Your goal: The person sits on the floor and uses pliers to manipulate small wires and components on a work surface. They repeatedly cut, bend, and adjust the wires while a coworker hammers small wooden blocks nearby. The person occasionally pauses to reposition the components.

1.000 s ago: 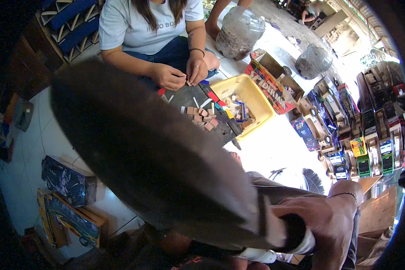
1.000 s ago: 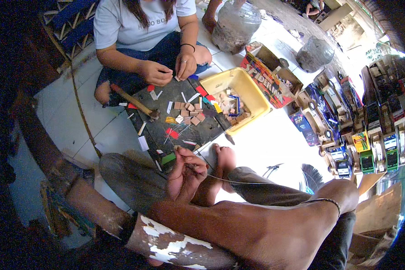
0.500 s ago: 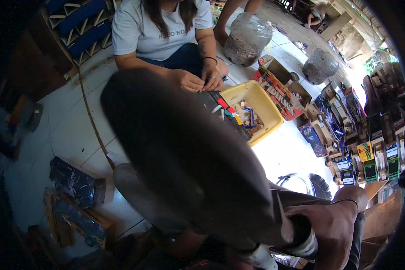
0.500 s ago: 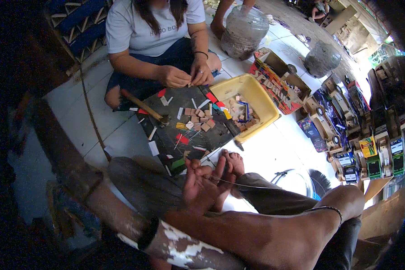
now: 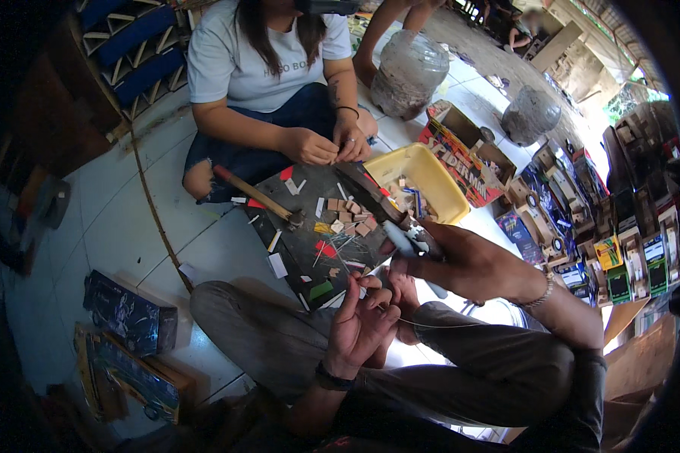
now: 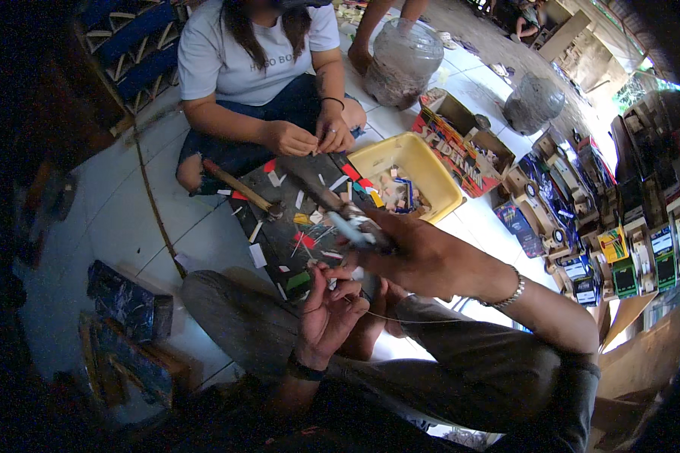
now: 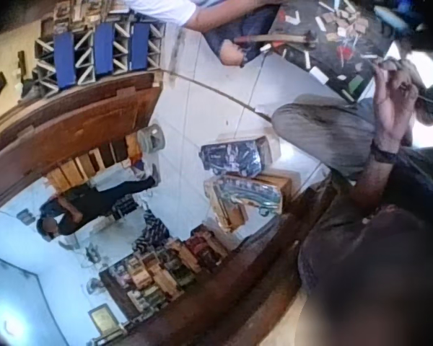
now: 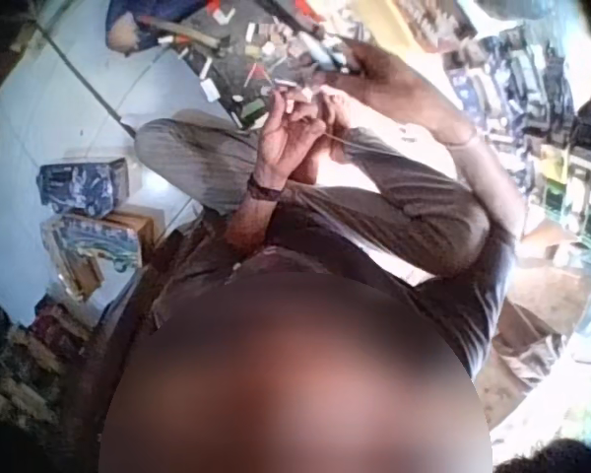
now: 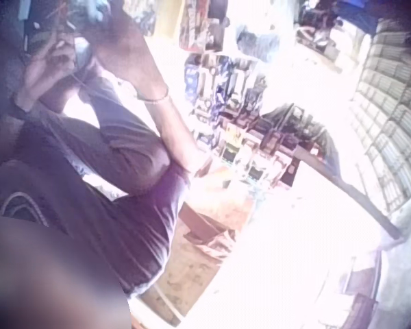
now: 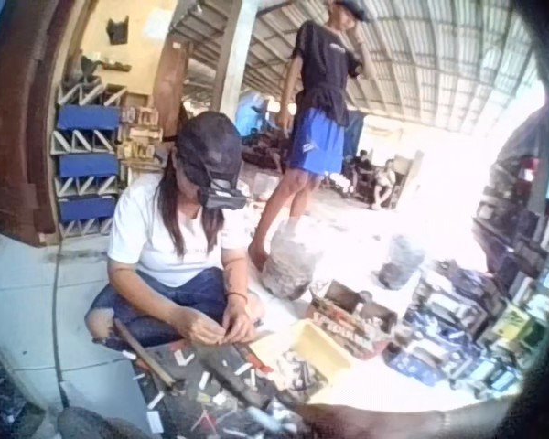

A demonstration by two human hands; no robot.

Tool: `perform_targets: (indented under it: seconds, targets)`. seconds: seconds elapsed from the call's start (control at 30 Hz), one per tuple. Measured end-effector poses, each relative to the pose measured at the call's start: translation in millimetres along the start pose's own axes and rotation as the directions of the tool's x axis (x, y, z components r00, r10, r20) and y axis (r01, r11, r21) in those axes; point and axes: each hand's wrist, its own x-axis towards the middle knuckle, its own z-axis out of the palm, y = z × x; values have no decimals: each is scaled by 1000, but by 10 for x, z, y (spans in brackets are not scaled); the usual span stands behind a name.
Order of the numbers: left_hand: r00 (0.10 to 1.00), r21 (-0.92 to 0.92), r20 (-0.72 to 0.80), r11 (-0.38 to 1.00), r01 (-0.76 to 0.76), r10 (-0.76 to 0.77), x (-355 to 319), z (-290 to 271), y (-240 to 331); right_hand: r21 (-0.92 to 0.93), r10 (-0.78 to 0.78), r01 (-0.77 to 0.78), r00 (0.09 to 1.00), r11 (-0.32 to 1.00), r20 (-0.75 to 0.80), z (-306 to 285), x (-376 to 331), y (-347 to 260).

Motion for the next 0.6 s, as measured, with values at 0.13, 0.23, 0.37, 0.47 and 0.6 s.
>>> perform_targets:
  seconds: [0.13, 0.23, 0.37, 0.47, 0.6]
  targets:
    - [990, 105, -111, 992, -74, 86, 24, -55, 71, -360, 114, -133, 991, 923, -72, 15, 160, 560]
    - [974, 240, -128, 959, -152, 187, 53, -115, 92, -398, 266, -282, 959, 873, -95, 134, 198, 884]
    - [952, 430, -111, 877, -214, 286, 62, -192, 90, -325, 248, -242, 968, 914, -22, 190, 220, 1085]
    - [923, 552, -157, 806, -214, 352, 56, -215, 99, -282, 164, -168, 986, 945, -39, 222, 232, 1134]
    - [880, 670, -222, 722, -176, 420, 50, -213, 96, -271, 109, -120, 993, 955, -55, 295, 222, 1149]
